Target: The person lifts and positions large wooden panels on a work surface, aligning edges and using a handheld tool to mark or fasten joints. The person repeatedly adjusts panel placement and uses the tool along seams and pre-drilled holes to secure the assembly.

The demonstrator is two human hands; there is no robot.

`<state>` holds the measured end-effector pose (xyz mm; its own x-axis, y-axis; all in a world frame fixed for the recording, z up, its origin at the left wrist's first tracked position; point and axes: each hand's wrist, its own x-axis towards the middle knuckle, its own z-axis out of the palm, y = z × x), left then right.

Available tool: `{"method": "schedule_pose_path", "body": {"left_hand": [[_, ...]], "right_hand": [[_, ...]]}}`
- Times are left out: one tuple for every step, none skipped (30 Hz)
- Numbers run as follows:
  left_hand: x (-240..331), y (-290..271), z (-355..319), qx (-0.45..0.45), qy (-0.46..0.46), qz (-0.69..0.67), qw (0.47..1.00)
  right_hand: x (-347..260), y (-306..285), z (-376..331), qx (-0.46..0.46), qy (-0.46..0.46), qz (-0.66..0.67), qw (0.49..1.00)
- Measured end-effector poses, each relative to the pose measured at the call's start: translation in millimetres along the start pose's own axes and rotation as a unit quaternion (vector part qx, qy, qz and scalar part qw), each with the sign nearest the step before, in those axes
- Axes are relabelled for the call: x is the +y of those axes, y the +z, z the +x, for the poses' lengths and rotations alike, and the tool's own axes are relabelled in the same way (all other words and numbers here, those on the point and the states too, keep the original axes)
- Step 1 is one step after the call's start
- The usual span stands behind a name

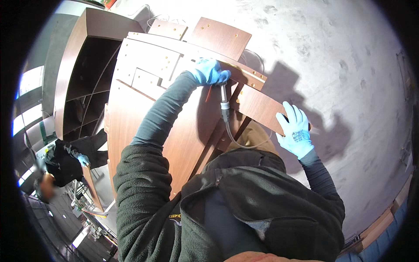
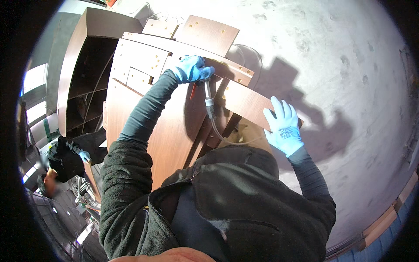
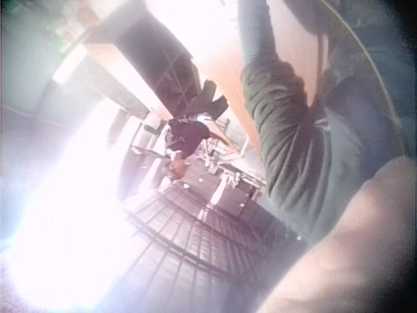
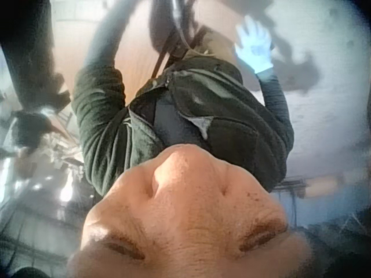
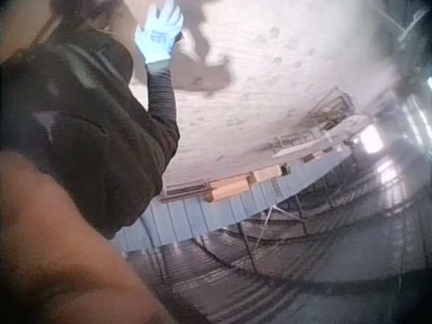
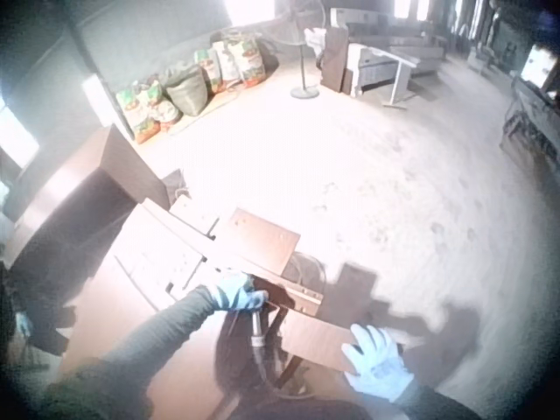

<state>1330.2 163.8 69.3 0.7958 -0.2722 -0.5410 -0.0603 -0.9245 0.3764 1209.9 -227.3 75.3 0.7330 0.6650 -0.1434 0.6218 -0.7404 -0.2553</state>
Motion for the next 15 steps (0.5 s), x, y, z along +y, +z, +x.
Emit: {"method": "schedule_pose_path", "body": {"left_hand": [[0.5, -2.6, -2.9, -0.007, -0.018, -0.032, 0.999], [1.6, -4.6, -3.9, -0.010, -0.010, -0.044, 0.999], [1.7, -5.1, -6.1, -0.005, -0.007, -0.001, 1.000], [2.1, -5.8, -6.1, 0.009, 0.021, 0.009, 1.000], [0.9, -5.1, -5.5, 0.012, 0.041, 0.018, 0.999], [-1.2, -2.9, -8.5, 0.032, 0.047, -0.010, 0.998], [-4.0, -2.1, -4.8, 0.027, 0.052, 0.010, 0.998], [-9.2, -0.5, -4.3, 0.037, 0.051, -0.006, 0.998], [-14.7, 1.2, -2.3, 0.039, 0.046, -0.023, 0.998], [-21.9, 2.1, 1.3, 0.044, 0.040, -0.003, 0.998], [-28.0, 5.1, 1.9, 0.039, 0.043, -0.007, 0.998], [-35.5, 6.3, 5.0, 0.045, 0.048, -0.014, 0.998], [-41.9, 8.4, 6.1, 0.046, 0.053, -0.025, 0.997], [-48.3, 8.7, 8.7, 0.061, 0.066, 0.006, 0.996], [-53.1, 10.7, 8.8, 0.068, 0.073, -0.005, 0.995]], "right_hand": [[-2.7, 1.9, 4.0, 0.016, -0.012, 0.009, 1.000], [-7.3, 5.5, 10.9, 0.018, -0.016, 0.018, 1.000], [-12.7, 10.3, 20.6, 0.022, -0.022, 0.026, 0.999], [-20.2, 16.6, 33.7, 0.039, -0.037, 0.025, 0.998], [-31.4, 26.4, 48.9, 0.038, -0.045, 0.023, 0.998], [-41.5, 33.2, 65.1, 0.023, -0.051, 0.045, 0.997], [-51.0, 40.7, 82.3, 0.052, -0.071, 0.075, 0.993], [-63.1, 49.2, 99.6, 0.024, -0.060, 0.074, 0.995], [-73.2, 56.7, 115.9, 0.037, -0.055, 0.075, 0.995], [-77.6, 61.3, 132.3, 0.048, -0.069, 0.108, 0.991], [-80.2, 63.8, 136.1, 0.043, -0.055, 0.155, 0.985], [-78.4, 64.5, 138.1, 0.127, -0.075, 0.164, 0.975], [-76.1, 65.2, 134.6, 0.157, -0.077, 0.169, 0.970], [-72.9, 65.7, 127.8, 0.204, -0.049, 0.154, 0.965], [-68.4, 66.2, 115.5, 0.216, -0.007, 0.137, 0.967]]}}
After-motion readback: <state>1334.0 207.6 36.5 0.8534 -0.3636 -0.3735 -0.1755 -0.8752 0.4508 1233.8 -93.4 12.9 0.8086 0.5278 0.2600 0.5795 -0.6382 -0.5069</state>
